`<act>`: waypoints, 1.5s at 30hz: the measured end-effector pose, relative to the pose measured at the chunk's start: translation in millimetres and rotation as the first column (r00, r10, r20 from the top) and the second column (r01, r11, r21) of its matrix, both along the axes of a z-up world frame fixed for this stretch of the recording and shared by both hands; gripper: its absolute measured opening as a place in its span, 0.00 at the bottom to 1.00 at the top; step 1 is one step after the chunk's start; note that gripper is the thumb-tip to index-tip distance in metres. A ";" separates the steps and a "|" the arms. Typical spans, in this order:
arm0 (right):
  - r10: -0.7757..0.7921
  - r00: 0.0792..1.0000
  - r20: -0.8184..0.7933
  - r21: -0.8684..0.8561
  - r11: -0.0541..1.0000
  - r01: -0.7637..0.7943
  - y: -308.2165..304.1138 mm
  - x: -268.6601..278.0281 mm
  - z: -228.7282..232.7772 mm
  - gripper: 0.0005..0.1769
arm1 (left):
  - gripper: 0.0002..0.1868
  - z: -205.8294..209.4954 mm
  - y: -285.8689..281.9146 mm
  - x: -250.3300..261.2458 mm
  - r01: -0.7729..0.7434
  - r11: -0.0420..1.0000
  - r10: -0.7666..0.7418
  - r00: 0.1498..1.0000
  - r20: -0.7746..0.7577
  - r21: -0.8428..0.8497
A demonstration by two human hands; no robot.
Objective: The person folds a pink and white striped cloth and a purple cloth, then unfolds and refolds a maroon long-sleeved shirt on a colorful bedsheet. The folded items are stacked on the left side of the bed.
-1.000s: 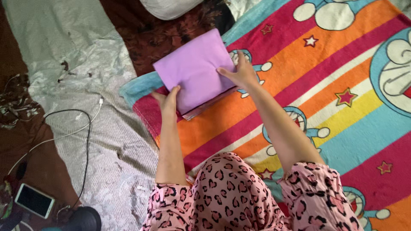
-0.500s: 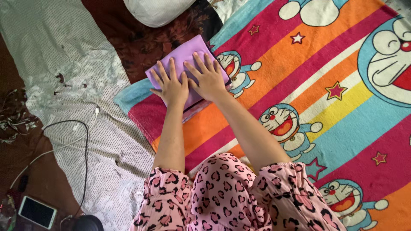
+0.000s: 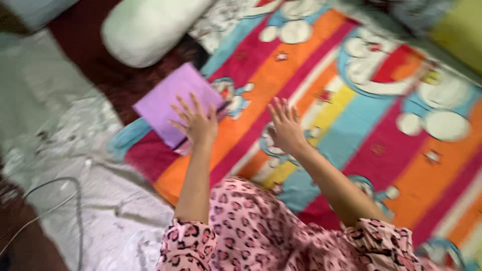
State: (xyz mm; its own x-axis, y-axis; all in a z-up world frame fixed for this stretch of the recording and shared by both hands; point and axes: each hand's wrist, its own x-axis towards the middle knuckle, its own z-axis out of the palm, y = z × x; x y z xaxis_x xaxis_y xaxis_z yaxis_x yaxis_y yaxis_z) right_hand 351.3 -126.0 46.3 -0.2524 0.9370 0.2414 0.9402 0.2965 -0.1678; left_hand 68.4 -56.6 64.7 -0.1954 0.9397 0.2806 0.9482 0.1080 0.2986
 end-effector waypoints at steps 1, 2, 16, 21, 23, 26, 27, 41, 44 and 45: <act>-0.092 0.995 0.029 -0.018 0.996 0.092 -22.0 27.2 -5.0 0.46 | 0.46 -7.1 -14.0 31.9 0.063 0.998 -0.063 0.998 0.003 0.018; -0.181 0.982 0.060 -0.031 0.983 0.183 -41.6 52.4 -9.9 0.47 | 0.45 -13.2 -29.0 64.5 0.155 0.987 -0.154 0.988 -0.014 0.033; -0.593 0.800 -0.089 0.060 0.799 0.599 -234.0 170.7 -169.9 0.40 | 0.36 -156.1 -237.3 320.4 0.722 0.692 -0.722 0.691 0.033 0.012; -0.624 0.767 -0.149 0.055 0.770 0.636 -244.8 161.3 -144.2 0.36 | 0.36 -156.1 -243.2 309.8 0.732 0.680 -0.733 0.678 -0.065 -0.037; -0.625 0.765 -0.156 0.063 0.767 0.639 -242.6 155.7 -135.5 0.36 | 0.36 -152.1 -242.9 308.6 0.730 0.682 -0.730 0.677 -0.094 -0.034; -0.631 0.760 -0.156 0.062 0.762 0.645 -244.6 156.4 -127.5 0.36 | 0.36 -146.2 -245.0 310.7 0.727 0.686 -0.723 0.681 -0.112 -0.011; -0.634 0.758 -0.154 0.058 0.760 0.648 -246.0 156.5 -126.8 0.36 | 0.36 -145.0 -246.5 310.2 0.725 0.688 -0.722 0.683 -0.111 -0.017; -0.619 0.763 -0.185 -0.020 0.779 0.627 -238.1 168.1 -126.6 0.37 | 0.36 -132.2 -246.6 317.6 0.715 0.699 -0.710 0.690 -0.141 -0.015; -0.609 0.775 -0.169 -0.026 0.789 0.614 -242.3 164.7 -143.5 0.38 | 0.36 -143.1 -250.3 311.3 0.721 0.693 -0.714 0.686 -0.139 -0.004; -0.607 0.779 -0.158 -0.030 0.792 0.610 -243.1 164.0 -150.2 0.39 | 0.36 -147.1 -247.7 311.6 0.727 0.687 -0.721 0.681 -0.130 -0.005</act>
State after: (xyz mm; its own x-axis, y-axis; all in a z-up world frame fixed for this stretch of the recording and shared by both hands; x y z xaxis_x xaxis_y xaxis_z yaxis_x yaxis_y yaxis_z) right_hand 515.3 -369.2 -103.9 0.4098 0.8771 0.2504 0.8894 -0.3232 -0.3233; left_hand 380.0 -304.3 -82.4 0.5760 0.7610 0.2985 0.7518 -0.6366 0.1721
